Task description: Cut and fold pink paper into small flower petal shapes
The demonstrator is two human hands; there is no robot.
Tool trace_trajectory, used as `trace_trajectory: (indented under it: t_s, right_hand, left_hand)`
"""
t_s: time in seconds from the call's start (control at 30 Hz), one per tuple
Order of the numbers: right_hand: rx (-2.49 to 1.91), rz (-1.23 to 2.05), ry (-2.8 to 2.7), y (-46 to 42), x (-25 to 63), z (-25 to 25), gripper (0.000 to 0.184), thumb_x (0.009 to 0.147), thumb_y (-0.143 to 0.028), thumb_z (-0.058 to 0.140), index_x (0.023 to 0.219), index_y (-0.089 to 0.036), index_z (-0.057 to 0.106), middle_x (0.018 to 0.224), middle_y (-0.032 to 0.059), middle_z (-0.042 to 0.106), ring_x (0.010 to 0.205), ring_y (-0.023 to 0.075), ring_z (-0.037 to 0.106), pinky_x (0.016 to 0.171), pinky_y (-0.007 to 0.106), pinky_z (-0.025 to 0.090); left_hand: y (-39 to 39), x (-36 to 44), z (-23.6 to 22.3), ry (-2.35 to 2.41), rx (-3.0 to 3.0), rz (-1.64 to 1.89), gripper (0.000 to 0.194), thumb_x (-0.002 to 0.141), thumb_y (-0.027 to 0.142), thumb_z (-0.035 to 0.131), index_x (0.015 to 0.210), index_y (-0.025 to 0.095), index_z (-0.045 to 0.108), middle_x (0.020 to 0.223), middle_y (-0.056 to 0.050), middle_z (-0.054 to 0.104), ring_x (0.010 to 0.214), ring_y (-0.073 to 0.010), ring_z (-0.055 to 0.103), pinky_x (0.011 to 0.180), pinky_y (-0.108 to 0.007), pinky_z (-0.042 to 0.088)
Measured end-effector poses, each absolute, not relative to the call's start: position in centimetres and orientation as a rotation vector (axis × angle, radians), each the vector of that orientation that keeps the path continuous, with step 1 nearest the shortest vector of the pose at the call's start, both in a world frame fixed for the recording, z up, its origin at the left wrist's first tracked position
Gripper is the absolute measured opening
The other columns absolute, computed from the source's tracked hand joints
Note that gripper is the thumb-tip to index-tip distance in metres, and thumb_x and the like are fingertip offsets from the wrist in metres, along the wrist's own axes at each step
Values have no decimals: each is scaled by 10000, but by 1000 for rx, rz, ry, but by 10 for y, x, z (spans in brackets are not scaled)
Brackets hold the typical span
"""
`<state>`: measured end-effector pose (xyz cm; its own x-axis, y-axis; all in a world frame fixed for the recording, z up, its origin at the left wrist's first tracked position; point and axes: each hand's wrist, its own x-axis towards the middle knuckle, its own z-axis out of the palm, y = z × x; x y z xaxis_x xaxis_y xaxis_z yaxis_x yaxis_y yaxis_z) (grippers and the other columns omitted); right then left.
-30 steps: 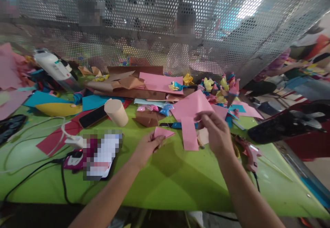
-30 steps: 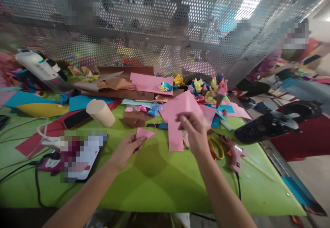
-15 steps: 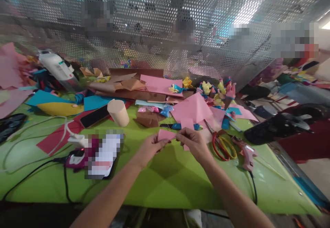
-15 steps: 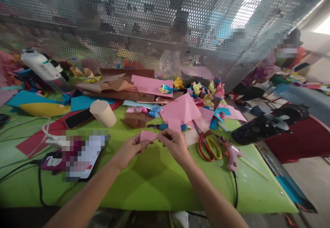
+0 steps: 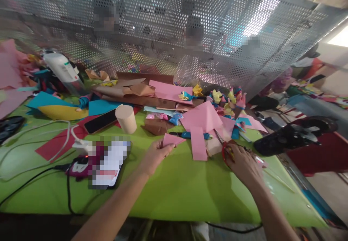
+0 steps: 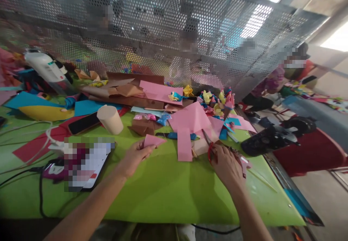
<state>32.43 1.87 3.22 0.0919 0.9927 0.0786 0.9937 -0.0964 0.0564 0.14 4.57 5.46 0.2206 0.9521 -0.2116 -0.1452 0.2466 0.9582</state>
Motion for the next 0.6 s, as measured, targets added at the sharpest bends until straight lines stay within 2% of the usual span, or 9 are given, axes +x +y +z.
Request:
trace_trajectory:
  t_s: [0.13,0.3,0.4,0.5,0.6]
  right_hand:
    - [-2400,-61,-1963,24,320,34,461,792,-225,526,1251,-178,523,1175,157,639,982,309,643,802,383,437]
    - [-2475,85,-1778,31,328,35,412,770,-328,546,1164,-209,573,996,131,688,866,318,650,693,385,433]
    - [-2287,166,-1546,25,343,32,441,693,-351,600,1111,-210,597,888,79,670,791,277,625,641,363,447]
    - [-1892,533,-1286,13,352,39,505,638,-340,644,1123,-205,605,795,43,637,653,215,582,546,324,453]
    - [-1602,944,-1114,3,343,53,599,595,-339,749,1168,-219,621,905,80,672,638,183,581,497,282,438]
  left_hand:
    - [46,1,58,1037,1029,966,315,661,456,703,704,170,577,518,85,357,493,-71,269,502,-243,193]
    - [45,0,59,1028,1011,980,299,644,434,732,727,167,626,520,75,398,509,-77,313,506,-231,230]
    - [44,0,60,1020,1002,997,296,640,424,743,754,160,670,523,58,447,525,-86,361,502,-224,245]
    - [44,0,61,1017,985,1011,288,635,400,752,773,153,698,544,38,510,543,-92,409,499,-215,266]
    - [45,0,59,1007,979,1029,280,635,373,757,798,149,715,596,21,575,561,-93,449,507,-208,298]
